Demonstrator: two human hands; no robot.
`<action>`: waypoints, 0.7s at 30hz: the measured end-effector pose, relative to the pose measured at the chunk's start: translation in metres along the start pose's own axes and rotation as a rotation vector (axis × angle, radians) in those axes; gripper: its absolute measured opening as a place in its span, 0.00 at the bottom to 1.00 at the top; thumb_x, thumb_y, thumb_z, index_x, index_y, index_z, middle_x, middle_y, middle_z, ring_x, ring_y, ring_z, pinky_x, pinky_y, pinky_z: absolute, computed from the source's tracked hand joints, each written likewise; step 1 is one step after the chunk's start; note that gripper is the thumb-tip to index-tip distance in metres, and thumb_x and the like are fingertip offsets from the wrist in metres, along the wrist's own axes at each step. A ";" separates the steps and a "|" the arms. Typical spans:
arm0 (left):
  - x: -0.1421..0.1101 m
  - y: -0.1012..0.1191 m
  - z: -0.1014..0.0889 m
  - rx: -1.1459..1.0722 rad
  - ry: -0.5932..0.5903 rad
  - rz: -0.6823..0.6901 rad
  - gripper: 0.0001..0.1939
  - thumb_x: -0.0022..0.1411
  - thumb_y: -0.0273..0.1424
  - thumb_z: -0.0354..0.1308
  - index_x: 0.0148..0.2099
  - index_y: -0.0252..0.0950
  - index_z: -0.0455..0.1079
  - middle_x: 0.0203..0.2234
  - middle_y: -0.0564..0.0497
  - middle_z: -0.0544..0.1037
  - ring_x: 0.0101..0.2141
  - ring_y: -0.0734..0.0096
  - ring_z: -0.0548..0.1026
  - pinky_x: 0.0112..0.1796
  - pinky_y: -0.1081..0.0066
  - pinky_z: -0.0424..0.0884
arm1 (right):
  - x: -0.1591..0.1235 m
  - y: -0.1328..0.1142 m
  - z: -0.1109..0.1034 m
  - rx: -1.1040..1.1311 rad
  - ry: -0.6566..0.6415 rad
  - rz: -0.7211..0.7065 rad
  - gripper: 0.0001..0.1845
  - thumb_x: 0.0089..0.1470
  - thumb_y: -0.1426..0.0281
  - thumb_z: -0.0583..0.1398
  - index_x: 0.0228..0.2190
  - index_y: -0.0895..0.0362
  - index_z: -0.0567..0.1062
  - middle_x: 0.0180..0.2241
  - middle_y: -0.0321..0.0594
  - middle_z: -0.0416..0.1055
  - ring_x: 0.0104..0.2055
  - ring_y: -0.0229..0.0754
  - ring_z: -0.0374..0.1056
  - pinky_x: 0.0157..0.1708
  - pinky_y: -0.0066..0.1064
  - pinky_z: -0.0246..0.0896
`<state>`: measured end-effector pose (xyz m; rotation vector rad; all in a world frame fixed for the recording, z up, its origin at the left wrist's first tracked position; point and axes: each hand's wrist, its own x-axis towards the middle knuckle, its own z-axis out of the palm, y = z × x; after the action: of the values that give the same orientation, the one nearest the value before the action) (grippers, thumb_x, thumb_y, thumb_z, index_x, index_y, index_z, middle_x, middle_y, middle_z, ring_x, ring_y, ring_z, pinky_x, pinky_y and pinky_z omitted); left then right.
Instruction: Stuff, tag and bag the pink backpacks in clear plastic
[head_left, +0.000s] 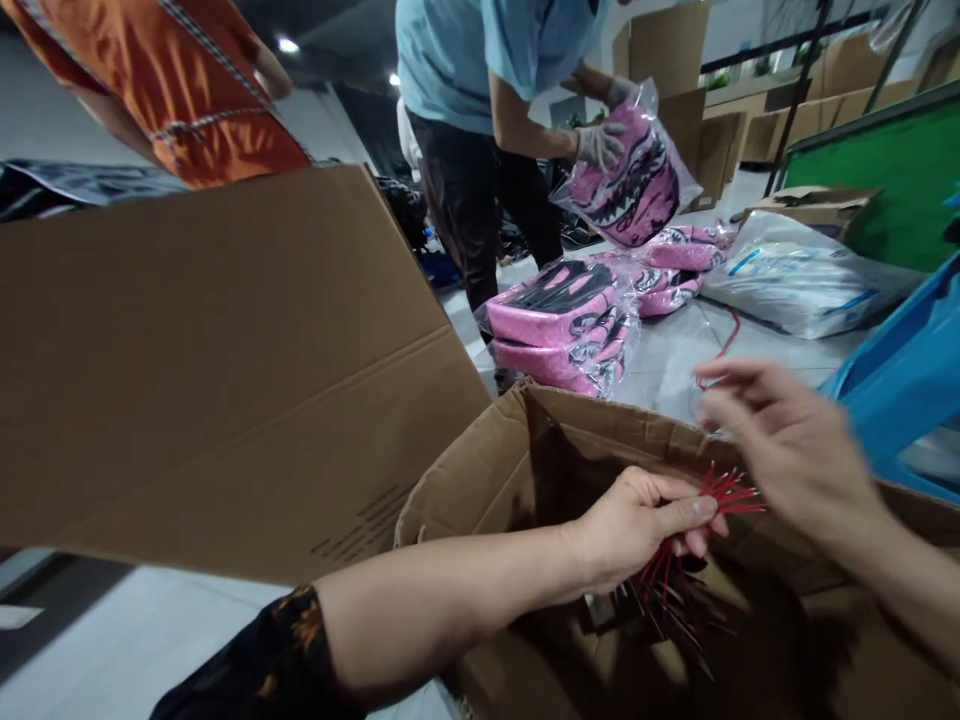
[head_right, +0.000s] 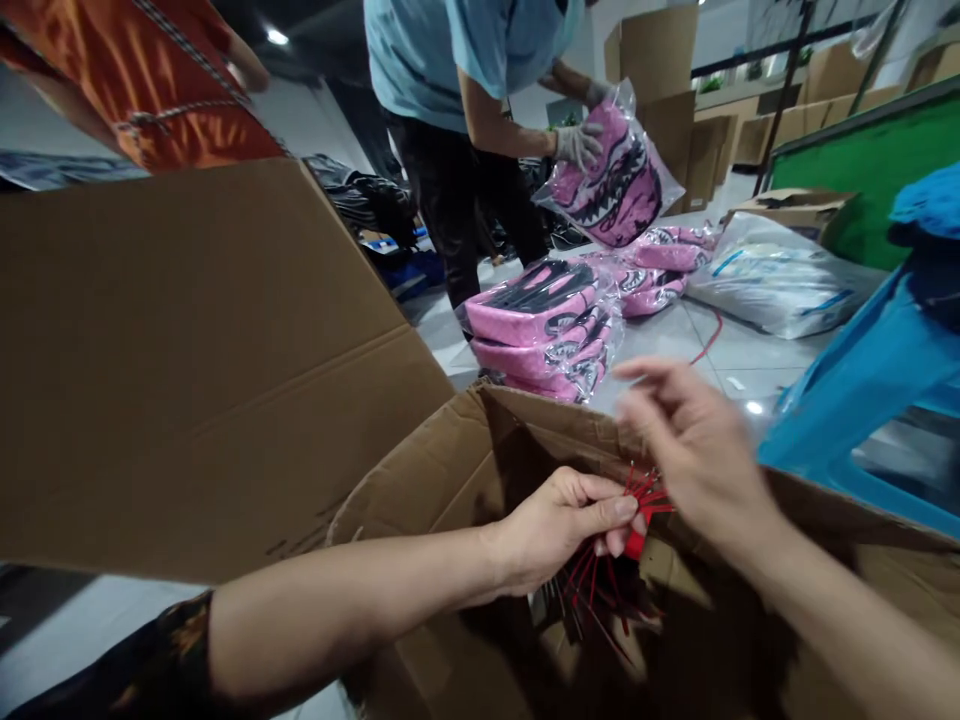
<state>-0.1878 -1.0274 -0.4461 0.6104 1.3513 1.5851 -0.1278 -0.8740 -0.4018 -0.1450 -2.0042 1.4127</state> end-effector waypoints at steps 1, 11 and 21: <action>0.001 0.000 -0.001 -0.009 0.022 -0.001 0.31 0.45 0.58 0.71 0.28 0.31 0.76 0.17 0.56 0.69 0.21 0.79 0.63 0.27 0.72 0.54 | -0.001 0.000 0.001 0.039 -0.057 0.031 0.17 0.56 0.56 0.66 0.43 0.52 0.77 0.27 0.33 0.75 0.28 0.37 0.71 0.29 0.28 0.68; 0.006 0.014 -0.015 -0.217 0.166 0.155 0.27 0.44 0.51 0.75 0.29 0.31 0.74 0.16 0.57 0.69 0.20 0.79 0.62 0.30 0.71 0.56 | -0.010 0.003 -0.029 0.065 -0.402 0.409 0.27 0.48 0.45 0.69 0.38 0.54 0.79 0.22 0.37 0.73 0.20 0.36 0.64 0.18 0.27 0.59; 0.003 0.011 -0.015 -0.079 -0.093 0.015 0.28 0.48 0.53 0.72 0.29 0.30 0.74 0.19 0.55 0.68 0.22 0.80 0.62 0.27 0.73 0.53 | -0.015 0.013 -0.010 0.165 -0.617 0.424 0.24 0.53 0.46 0.66 0.30 0.56 0.78 0.21 0.36 0.71 0.22 0.32 0.60 0.19 0.21 0.52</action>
<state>-0.2053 -1.0318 -0.4406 0.6392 1.2124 1.5948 -0.1144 -0.8672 -0.4177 -0.0655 -2.4254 2.0801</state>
